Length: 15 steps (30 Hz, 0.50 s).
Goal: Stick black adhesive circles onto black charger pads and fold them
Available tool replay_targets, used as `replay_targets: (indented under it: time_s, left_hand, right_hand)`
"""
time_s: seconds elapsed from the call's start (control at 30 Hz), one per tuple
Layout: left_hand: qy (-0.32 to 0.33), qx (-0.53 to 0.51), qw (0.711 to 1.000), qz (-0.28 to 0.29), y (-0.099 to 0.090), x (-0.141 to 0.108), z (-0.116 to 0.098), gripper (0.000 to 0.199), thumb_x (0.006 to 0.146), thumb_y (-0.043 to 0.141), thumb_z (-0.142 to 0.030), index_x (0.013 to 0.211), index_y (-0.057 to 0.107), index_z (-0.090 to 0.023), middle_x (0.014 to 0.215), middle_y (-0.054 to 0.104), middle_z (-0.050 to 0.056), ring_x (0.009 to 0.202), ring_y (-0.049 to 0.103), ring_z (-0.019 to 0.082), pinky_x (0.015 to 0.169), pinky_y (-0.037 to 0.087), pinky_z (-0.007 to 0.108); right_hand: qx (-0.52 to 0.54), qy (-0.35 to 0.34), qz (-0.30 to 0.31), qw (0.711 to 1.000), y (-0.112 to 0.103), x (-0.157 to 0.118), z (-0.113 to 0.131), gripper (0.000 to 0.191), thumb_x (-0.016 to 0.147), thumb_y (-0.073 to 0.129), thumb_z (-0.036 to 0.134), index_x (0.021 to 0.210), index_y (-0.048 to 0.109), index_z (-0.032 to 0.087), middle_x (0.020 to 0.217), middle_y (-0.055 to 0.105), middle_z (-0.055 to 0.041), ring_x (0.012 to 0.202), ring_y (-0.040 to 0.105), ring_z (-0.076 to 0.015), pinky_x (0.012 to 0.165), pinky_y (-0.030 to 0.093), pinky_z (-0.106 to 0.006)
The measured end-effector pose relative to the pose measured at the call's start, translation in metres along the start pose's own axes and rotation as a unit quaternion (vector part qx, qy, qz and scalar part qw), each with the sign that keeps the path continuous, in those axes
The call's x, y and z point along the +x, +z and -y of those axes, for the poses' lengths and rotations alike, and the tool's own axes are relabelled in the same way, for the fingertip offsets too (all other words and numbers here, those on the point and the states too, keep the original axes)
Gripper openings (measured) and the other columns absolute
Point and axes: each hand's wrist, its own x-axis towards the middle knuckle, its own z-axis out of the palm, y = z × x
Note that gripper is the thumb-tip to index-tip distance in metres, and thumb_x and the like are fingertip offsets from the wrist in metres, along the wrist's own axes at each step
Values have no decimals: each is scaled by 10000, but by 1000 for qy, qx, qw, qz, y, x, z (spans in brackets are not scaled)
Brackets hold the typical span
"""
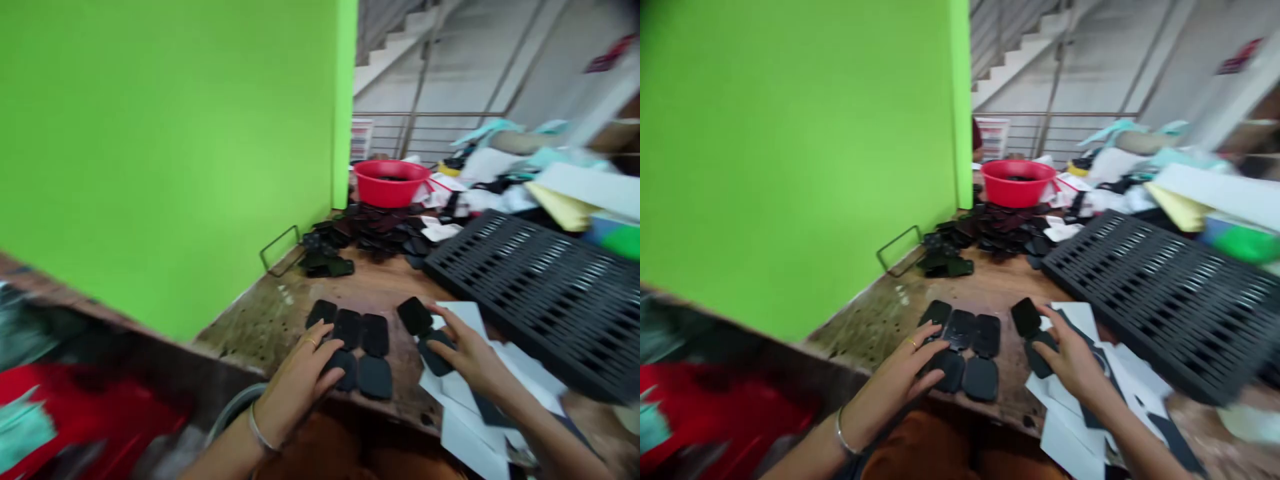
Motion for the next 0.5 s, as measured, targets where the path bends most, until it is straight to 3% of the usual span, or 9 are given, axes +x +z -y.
replay_targets:
  time_s: [0.13, 0.27, 0.4, 0.5]
  left_hand:
    - [55, 69, 996, 5, 41, 29, -16, 475, 840, 615, -351, 1298, 512, -281, 1498, 341, 95, 1405, 226, 314, 1112, 270, 544]
    - [49, 104, 993, 20, 62, 37, -14, 585, 809, 622, -468, 1353, 455, -330, 1520, 300, 92, 1399, 202, 375, 1079, 223, 640]
    - [38, 110, 992, 47, 66, 36, -8, 679, 764, 662, -500, 1379, 408, -364, 1517, 305, 89, 1386, 218, 404, 1042, 188, 706]
    - [42, 99, 992, 58, 63, 33, -6, 718, 756, 686, -467, 1395, 370, -385, 1526, 290, 73, 1395, 203, 391, 1045, 186, 702]
  right_hand:
    - [49, 64, 4, 997, 21, -19, 1, 487, 799, 543, 334, 1265, 531, 192, 768, 640, -18, 664, 607, -176, 644, 507, -301]
    - [65, 82, 13, 994, 50, -27, 11, 488, 826, 514, 373, 1274, 526, 179, 798, 658, -38, 704, 627, -191, 659, 513, -305]
    - [-78, 95, 74, 990, 63, -35, 22, 543, 876, 462, 363, 1368, 433, 135, 772, 671, -72, 691, 652, -234, 640, 509, -329]
    - [-223, 78, 121, 964, 60, -37, 28, 526, 890, 467, 354, 1360, 446, 119, 817, 671, -117, 705, 661, -280, 623, 509, -367]
